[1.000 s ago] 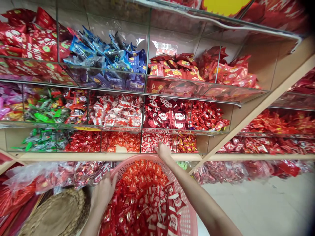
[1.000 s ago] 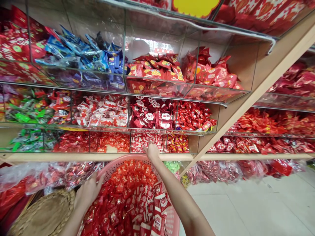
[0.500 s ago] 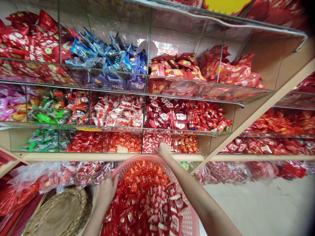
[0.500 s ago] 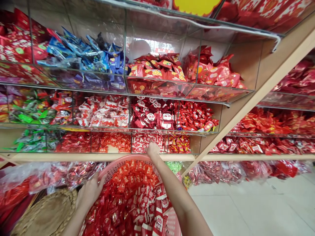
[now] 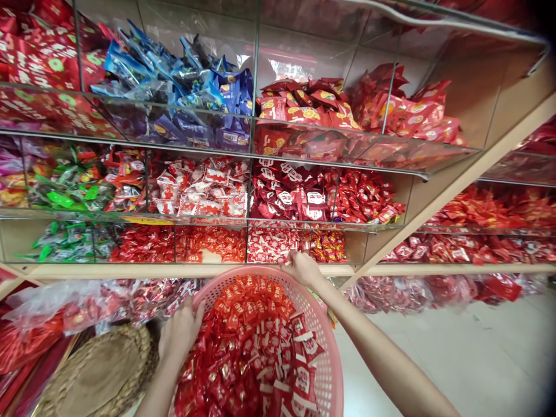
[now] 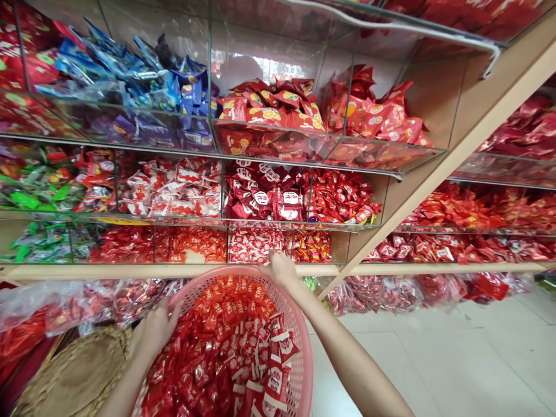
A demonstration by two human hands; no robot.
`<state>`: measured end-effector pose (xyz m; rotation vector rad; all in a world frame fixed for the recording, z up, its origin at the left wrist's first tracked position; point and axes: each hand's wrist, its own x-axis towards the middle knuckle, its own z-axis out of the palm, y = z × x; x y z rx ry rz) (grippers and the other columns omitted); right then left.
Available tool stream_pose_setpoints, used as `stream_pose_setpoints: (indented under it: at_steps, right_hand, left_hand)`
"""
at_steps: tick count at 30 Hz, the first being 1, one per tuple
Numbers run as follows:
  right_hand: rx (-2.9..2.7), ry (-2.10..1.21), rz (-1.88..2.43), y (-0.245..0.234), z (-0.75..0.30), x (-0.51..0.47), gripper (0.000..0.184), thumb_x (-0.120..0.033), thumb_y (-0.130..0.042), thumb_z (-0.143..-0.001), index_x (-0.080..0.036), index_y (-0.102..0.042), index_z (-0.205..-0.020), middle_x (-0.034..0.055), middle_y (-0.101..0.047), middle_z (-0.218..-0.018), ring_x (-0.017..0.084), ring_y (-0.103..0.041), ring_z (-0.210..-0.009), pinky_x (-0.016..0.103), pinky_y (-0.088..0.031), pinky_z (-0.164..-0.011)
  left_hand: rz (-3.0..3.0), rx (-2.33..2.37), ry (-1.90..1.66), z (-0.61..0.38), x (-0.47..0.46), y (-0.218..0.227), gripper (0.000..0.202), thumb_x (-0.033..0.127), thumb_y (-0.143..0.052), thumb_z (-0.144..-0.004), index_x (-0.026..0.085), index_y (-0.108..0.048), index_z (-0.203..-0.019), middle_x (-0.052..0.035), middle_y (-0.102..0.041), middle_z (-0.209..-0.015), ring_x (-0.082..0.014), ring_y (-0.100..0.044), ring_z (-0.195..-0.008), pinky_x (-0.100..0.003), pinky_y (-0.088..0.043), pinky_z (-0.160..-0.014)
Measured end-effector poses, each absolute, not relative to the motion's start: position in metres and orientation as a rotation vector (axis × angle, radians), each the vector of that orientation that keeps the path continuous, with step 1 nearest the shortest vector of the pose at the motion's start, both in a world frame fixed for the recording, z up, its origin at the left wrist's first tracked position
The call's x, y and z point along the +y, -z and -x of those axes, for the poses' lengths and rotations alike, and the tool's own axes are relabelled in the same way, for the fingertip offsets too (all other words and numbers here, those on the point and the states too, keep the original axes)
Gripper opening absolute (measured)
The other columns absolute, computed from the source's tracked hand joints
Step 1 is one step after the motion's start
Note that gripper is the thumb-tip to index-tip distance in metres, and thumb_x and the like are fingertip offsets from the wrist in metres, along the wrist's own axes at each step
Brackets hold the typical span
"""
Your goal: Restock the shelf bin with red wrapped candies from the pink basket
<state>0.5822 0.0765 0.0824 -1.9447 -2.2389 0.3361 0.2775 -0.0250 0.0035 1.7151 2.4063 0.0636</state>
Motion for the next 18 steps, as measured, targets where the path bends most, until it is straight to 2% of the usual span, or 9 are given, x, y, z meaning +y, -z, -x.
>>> stream_pose_setpoints:
  at_steps: [3,7,12,18]
  right_hand:
    - [-2.430,-0.502,1.570,-0.073,-0.581,0.044,0.022,-0.038,-0.054,-0.081,-0.018,-0.058,-0.088,0.0012,-0.062,-0.071,0.013,-0.054,-0.061,0.022,-0.032,-0.054]
    - [-2.690,-0.610,1.243,-0.047,-0.569,0.000,0.018,-0.037,-0.055,-0.081,-0.019,-0.058,-0.084,0.0016,-0.063,-0.079,0.013,-0.054,-0.065,0.023,-0.032,-0.055]
    - [-2.894,-0.603,1.183,-0.018,-0.558,-0.028,0.025,-0.040,-0.056,-0.080,-0.017,-0.060,-0.091,0.0065,-0.064,-0.089,0.017,-0.058,-0.069,0.025,-0.036,-0.055]
    - [-2.963,-0.593,1.169,-0.009,-0.555,-0.032,0.034,-0.046,-0.057,-0.080,-0.017,-0.059,-0.098,0.0074,-0.065,-0.093,0.019,-0.061,-0.073,0.026,-0.039,-0.058]
  left_hand:
    - [-1.711,2.408,-0.071,-0.278,-0.025,-0.005,0.059,0.048,-0.018,-0.088,0.011,-0.048,-0.124,-0.0196,-0.069,-0.090,-0.0307,-0.066,-0.078,-0.039,-0.045,-0.067]
    - [-1.725,2.410,-0.067,-0.279,-0.026,-0.006,0.059,0.049,-0.018,-0.088,0.012,-0.047,-0.124,-0.0182,-0.069,-0.091,-0.0291,-0.067,-0.078,-0.037,-0.045,-0.067]
    - [-1.730,2.413,-0.053,-0.276,-0.025,-0.001,0.060,0.049,-0.019,-0.088,0.011,-0.044,-0.128,-0.0188,-0.069,-0.089,-0.0304,-0.066,-0.077,-0.038,-0.045,-0.065]
    - [-1.734,2.409,-0.063,-0.275,-0.025,0.002,0.059,0.049,-0.018,-0.089,0.012,-0.047,-0.126,-0.0183,-0.069,-0.087,-0.0305,-0.066,-0.077,-0.038,-0.045,-0.066]
